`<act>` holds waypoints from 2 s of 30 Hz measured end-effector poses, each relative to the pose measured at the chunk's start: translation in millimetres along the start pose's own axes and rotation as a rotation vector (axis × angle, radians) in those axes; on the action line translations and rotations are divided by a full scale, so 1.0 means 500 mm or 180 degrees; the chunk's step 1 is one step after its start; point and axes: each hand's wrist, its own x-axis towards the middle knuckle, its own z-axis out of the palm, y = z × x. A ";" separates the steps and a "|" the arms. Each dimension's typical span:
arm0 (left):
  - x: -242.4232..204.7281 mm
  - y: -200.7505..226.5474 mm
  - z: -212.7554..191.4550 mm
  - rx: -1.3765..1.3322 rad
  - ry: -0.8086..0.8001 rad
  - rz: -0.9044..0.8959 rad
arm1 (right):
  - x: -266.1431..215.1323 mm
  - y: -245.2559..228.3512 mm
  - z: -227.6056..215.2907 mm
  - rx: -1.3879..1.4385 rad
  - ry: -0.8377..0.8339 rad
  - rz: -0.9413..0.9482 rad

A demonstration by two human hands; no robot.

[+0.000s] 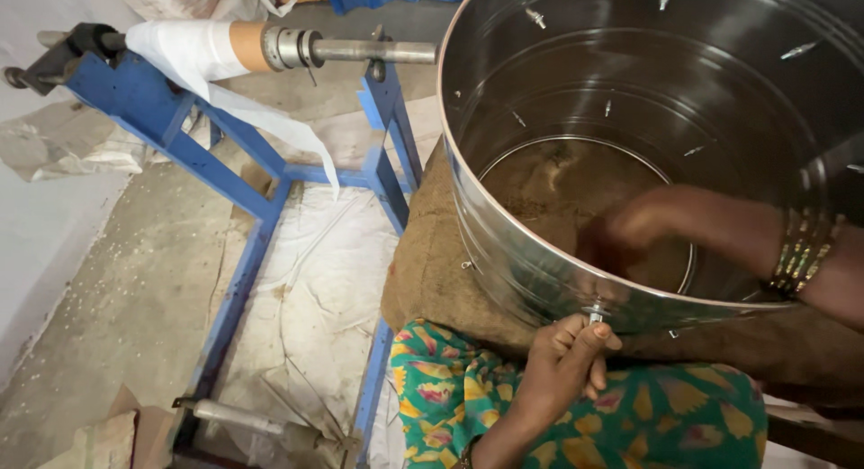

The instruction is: The person sits on the floor and attaches metal clips to a large cylindrical metal container. They repeatedly pick up clips from a nearby orange tray, position them on the container's rim, and secure them by hand. The container is rotated occasionally to access different attachment points.

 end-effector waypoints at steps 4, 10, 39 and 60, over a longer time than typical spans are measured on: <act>0.003 -0.010 -0.003 -0.0052 -0.0021 -0.0032 | -0.007 -0.009 0.005 -0.1033 0.0181 0.0371; 0.004 -0.010 -0.006 -0.0013 -0.0069 0.0048 | -0.018 -0.043 0.012 -0.0884 0.0498 -0.0398; 0.005 -0.024 -0.010 0.0014 -0.0034 0.0070 | -0.012 -0.068 0.027 -0.0330 0.0123 0.0878; 0.009 -0.032 -0.020 0.0059 -0.0060 0.0259 | -0.037 -0.092 0.034 -0.0446 0.0136 0.0824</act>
